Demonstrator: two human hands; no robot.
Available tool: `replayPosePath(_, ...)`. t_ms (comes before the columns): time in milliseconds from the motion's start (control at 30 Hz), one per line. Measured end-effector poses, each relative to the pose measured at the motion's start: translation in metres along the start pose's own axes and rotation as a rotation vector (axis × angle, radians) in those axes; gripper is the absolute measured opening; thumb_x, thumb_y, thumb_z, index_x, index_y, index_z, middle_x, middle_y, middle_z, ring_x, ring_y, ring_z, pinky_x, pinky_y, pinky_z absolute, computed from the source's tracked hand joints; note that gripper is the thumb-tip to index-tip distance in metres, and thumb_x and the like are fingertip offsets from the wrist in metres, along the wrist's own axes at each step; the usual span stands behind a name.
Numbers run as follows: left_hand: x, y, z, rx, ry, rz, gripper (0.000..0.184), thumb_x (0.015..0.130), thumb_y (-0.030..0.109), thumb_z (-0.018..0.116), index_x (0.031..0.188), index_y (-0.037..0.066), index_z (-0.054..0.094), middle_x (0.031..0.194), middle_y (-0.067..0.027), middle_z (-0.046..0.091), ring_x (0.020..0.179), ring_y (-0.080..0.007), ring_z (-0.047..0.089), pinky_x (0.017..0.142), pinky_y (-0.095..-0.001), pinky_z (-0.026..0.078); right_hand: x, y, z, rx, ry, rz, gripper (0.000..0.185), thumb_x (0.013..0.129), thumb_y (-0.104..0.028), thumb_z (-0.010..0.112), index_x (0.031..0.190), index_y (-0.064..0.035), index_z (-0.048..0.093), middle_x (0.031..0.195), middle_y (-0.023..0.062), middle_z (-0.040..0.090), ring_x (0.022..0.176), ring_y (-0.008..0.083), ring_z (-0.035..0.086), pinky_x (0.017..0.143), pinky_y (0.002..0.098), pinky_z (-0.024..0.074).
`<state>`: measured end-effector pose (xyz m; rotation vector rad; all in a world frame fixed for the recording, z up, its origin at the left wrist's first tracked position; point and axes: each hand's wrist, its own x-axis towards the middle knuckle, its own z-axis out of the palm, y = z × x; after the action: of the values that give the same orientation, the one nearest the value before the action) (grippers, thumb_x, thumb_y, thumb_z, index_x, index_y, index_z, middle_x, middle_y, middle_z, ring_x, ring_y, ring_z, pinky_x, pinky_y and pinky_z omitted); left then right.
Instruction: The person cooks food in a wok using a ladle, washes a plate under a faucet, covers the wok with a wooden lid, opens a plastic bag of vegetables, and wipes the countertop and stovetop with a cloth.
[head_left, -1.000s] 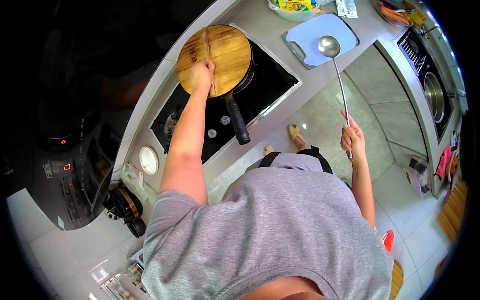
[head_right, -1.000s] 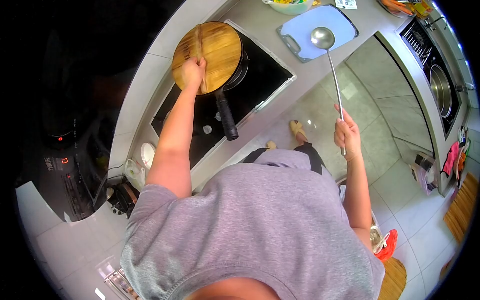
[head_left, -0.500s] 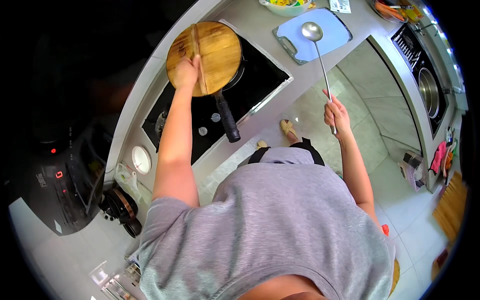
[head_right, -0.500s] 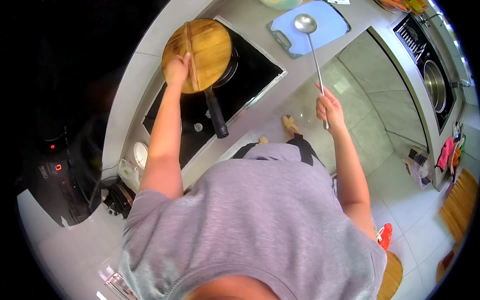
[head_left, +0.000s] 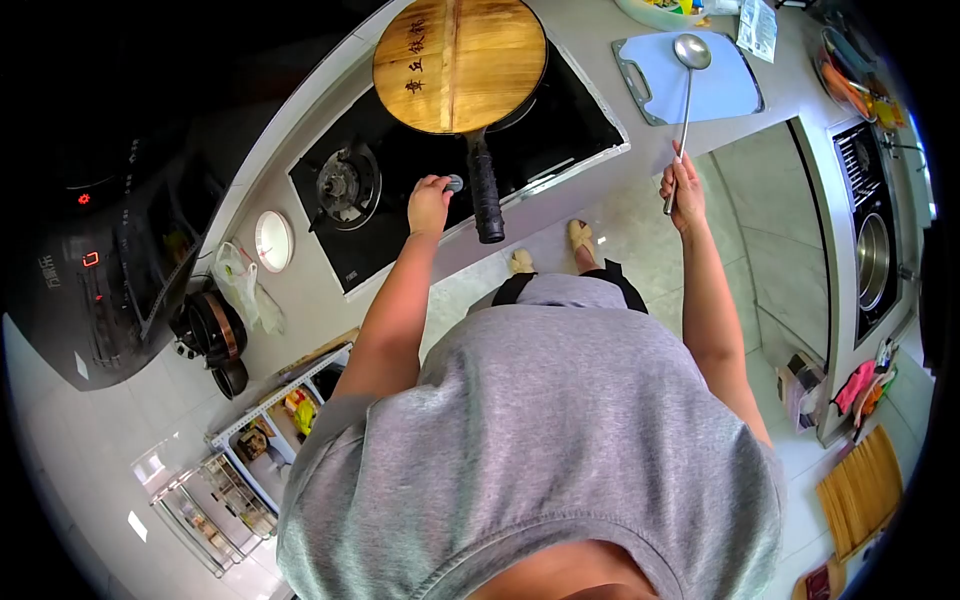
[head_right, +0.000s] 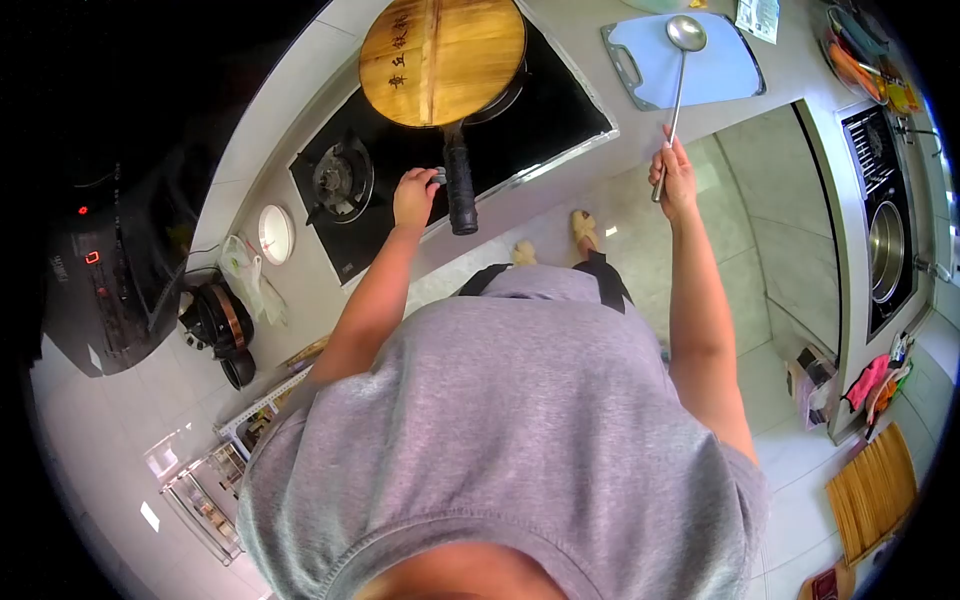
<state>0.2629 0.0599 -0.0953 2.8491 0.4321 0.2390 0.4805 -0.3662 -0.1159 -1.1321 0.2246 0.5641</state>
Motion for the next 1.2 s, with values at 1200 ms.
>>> replayPosePath(1200, -0.105, -0.01, -0.065, -0.195, 0.284, -0.234, 0.024, 0.075, 0.01, 0.076, 0.097, 0.003, 0.069, 0.093, -0.0123, 0.064, 0.091, -0.0329, 0.06, 0.081, -0.0415, 0.05, 0.047, 0.066, -0.076, -1.106, 0.45, -0.263, 0.061, 0.083, -0.014, 0.071, 0.141, -0.0102, 0.05, 0.094, 0.011, 0.066, 0.075, 0.0169, 0.064, 0.064, 0.0328, 0.0567)
